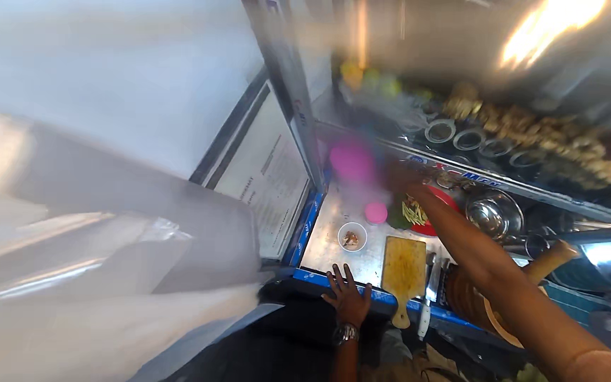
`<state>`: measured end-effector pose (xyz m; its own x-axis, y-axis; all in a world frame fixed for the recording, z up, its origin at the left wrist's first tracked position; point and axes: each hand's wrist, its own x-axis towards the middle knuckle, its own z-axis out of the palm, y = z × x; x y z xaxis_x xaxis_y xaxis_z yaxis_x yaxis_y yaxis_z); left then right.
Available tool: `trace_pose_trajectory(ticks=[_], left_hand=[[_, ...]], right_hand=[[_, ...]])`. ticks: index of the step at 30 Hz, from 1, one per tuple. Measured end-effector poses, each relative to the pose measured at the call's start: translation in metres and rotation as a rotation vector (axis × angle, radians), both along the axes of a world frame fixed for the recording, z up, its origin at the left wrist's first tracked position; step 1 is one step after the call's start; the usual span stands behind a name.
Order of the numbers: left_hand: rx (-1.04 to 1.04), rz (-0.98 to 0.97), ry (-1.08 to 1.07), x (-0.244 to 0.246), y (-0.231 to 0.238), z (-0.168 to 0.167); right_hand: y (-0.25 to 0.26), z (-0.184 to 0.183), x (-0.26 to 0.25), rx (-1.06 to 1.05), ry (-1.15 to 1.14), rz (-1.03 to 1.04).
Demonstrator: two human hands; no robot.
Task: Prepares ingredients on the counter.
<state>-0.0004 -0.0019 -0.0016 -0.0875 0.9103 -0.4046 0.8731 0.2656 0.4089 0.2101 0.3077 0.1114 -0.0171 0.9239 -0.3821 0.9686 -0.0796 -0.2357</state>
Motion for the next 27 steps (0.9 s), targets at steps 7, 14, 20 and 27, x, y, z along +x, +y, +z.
trace_pose_trajectory(ticks=[7,14,20,27], left_hand=[[0.016,-0.007,-0.011,-0.001,-0.001,0.002],[0.049,0.000,-0.027,-0.001,-0.001,-0.001],[0.080,-0.016,-0.031,-0.001,-0.001,-0.001],[0.082,-0.030,0.006,-0.002,-0.001,-0.003]], right_hand=[[-0.020,0.010,0.023,0.214,0.156,-0.334],[-0.096,0.013,0.065,0.455,0.395,-1.042],[-0.147,-0.004,0.077,0.527,0.401,-1.195],[-0.156,-0.026,0.078,0.263,0.166,-0.793]])
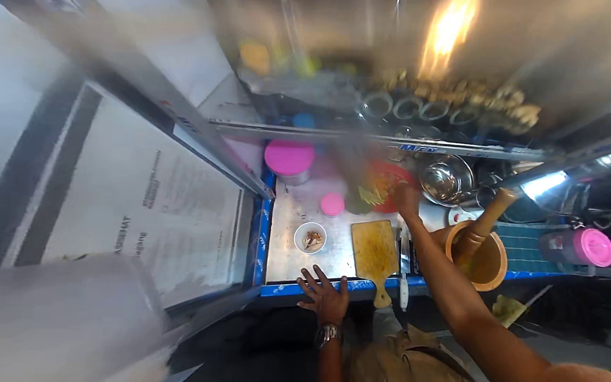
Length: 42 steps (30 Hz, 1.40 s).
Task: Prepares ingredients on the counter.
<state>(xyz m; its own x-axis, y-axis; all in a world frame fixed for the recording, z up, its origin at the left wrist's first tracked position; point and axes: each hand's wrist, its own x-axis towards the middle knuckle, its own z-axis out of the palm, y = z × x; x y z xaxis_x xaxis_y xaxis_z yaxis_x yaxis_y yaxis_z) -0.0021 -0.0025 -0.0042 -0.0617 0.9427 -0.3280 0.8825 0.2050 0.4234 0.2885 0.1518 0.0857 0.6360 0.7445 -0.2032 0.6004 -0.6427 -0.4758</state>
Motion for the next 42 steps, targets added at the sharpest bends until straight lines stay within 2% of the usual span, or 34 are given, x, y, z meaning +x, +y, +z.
trace_pose_trajectory(ticks=[4,7,10,13,15,17,19,22,24,25,26,28,30,31,33,36,39,42], left_hand=[[-0.003,-0.009,0.008,0.000,0.000,0.000],[0.004,-0.008,0.009,0.000,0.000,0.000],[0.009,-0.008,-0.005,-0.002,-0.001,0.000],[-0.023,-0.009,0.003,-0.001,0.000,-0.001],[-0.014,-0.009,0.011,-0.002,0.000,-0.003],[-0.022,-0.023,0.014,-0.004,0.000,-0.003],[-0.025,-0.025,0.011,-0.004,0.000,-0.003],[-0.021,-0.022,0.010,-0.004,0.002,-0.002],[-0.031,-0.032,0.015,-0.004,0.003,-0.001],[-0.034,-0.034,0.017,-0.003,0.003,0.000],[-0.027,-0.033,0.019,-0.003,0.002,0.000],[-0.007,-0.029,0.022,-0.003,0.004,0.001],[0.007,-0.023,0.029,-0.003,0.002,-0.002],[0.003,-0.019,0.027,-0.002,0.001,-0.002],[-0.001,-0.014,0.023,-0.001,0.001,-0.002],[0.004,0.004,0.003,0.000,0.004,0.001],[-0.013,0.007,-0.013,-0.001,0.002,0.003],[-0.037,0.002,0.009,-0.002,0.001,0.001]], right_hand=[[-0.003,-0.037,-0.012,-0.071,-0.134,0.039],[0.005,-0.030,-0.008,-0.114,-0.143,0.022],[-0.009,-0.014,-0.009,0.057,-0.068,-0.026],[-0.044,0.028,-0.029,0.254,0.367,-0.184],[-0.071,0.067,-0.038,0.277,0.461,-0.184],[-0.105,0.109,-0.033,0.251,0.354,-0.120],[-0.141,0.147,-0.004,0.146,0.192,-0.018],[-0.180,0.183,0.044,-0.162,0.072,0.119],[-0.199,0.204,0.057,-0.395,0.016,0.204],[-0.208,0.216,0.060,-0.430,-0.032,0.234],[-0.217,0.230,0.061,-0.357,-0.097,0.248],[-0.220,0.258,0.055,0.010,-0.216,0.245],[-0.202,0.276,0.031,0.382,-0.181,0.293],[-0.187,0.275,0.014,0.480,-0.105,0.340],[-0.142,0.251,-0.025,0.470,0.077,0.457],[-0.044,0.169,-0.069,0.325,0.283,0.520],[0.043,0.089,-0.085,0.198,0.217,0.503],[0.101,0.030,-0.090,0.112,0.099,0.623]])
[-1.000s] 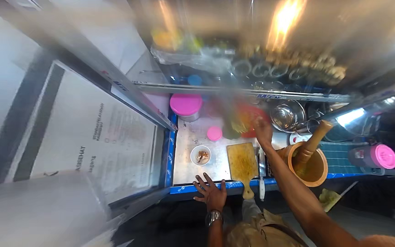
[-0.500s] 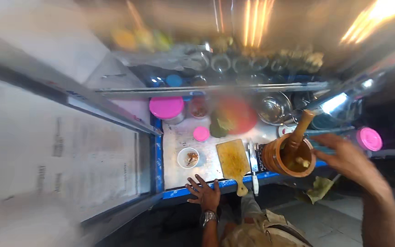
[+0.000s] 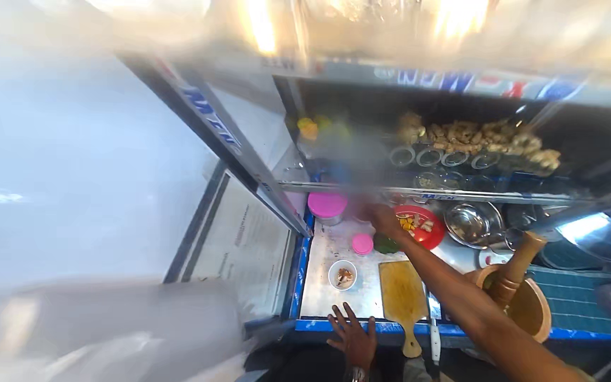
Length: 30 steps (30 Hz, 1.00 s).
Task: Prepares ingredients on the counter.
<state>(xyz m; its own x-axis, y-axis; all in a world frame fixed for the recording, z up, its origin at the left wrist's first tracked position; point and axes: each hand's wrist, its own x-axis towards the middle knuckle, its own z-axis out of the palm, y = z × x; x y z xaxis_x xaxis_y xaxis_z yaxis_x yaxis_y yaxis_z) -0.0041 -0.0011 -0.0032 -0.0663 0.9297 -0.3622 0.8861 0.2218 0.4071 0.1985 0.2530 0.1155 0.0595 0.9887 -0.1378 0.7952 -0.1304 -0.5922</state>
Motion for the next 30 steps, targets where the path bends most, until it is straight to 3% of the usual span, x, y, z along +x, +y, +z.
trace_pose_trajectory(ticks=[7,10,12,18,24,27,30], left_hand=[[0.001,0.011,0.006,0.001,0.000,-0.002],[-0.003,0.009,0.023,0.001,0.000,0.000],[0.002,0.011,0.025,0.000,0.001,-0.001],[-0.092,0.007,0.000,-0.004,0.006,0.008],[-0.151,0.028,-0.117,-0.010,0.010,0.017],[-0.156,0.022,-0.218,-0.018,0.010,0.020],[-0.219,-0.042,-0.347,-0.039,0.011,0.035]], right_hand=[[0.066,-0.080,-0.003,-0.166,-0.298,0.181],[0.074,-0.076,-0.001,-0.189,-0.356,0.273],[0.068,-0.045,-0.001,-0.212,-0.337,0.334],[0.052,-0.014,0.009,-0.061,-0.004,0.214],[0.013,0.022,0.001,-0.034,0.552,-0.222],[-0.020,0.039,-0.018,-0.002,0.718,-0.391],[-0.083,0.055,-0.038,0.008,0.793,-0.360]])
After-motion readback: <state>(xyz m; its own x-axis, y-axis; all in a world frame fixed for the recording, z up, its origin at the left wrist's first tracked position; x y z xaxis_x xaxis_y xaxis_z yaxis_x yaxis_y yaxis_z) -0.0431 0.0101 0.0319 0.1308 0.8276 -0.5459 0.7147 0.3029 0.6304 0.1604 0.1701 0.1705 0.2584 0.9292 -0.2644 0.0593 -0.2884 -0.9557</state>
